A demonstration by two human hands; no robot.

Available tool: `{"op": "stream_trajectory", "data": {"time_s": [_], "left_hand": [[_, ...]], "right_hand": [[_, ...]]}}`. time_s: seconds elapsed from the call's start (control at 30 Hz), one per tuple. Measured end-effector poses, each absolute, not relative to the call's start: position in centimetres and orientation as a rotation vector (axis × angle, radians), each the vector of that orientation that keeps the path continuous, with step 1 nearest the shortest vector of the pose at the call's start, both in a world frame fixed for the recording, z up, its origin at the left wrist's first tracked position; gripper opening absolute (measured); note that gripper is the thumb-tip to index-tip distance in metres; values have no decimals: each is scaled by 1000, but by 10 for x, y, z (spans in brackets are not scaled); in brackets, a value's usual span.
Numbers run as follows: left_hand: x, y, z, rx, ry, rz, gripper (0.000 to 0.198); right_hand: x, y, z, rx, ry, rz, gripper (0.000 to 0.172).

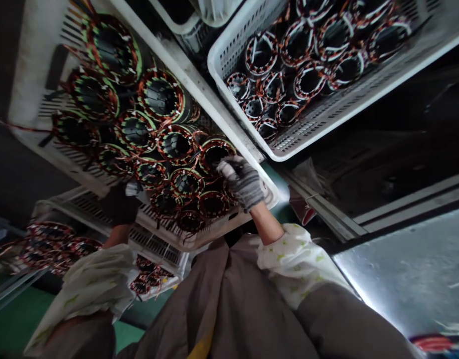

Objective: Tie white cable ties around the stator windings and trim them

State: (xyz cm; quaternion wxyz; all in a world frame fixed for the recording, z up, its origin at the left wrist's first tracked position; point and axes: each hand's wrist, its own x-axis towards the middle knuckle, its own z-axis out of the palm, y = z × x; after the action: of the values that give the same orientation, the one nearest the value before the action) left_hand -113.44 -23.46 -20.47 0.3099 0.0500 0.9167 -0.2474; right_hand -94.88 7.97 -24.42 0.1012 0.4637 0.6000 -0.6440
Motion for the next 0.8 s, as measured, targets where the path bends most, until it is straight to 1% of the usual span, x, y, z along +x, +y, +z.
{"op": "stream_trajectory", "data": {"time_s": [0.07, 0.17, 0.23, 0.3, 0.4, 0.5, 0.63, 0.8], "left_hand": [[-1132, -233, -204, 159, 2434, -737, 43], [-1130, -231, -205, 152, 2450, -769, 56], [-1130, -233, -206, 129, 2463, -733, 63], [-1129, -236, -208, 110, 2463, -697, 65], [-1127, -243, -213, 91, 2498, -710, 67], [-1125, -249, -219, 85, 2555, -707, 64], [-1124, -255, -224, 138, 2590, -639, 58], [-1124, -256, -223, 149, 2606, -631, 64]], "right_hand": [[-946, 71, -233, 1446, 1687, -1999, 42], [-948, 43, -226, 1264, 1565, -2092, 44], [-953, 22, -230, 1105, 1504, -2063, 43], [-960, 6, -239, 1036, 1538, -1957, 39], [-969, -3, -250, 971, 1674, -1792, 31], [-972, -2, -255, 941, 1731, -1728, 30], [-968, -6, -258, 1007, 1623, -1870, 34], [-964, -14, -261, 1043, 1499, -1994, 34]]}}
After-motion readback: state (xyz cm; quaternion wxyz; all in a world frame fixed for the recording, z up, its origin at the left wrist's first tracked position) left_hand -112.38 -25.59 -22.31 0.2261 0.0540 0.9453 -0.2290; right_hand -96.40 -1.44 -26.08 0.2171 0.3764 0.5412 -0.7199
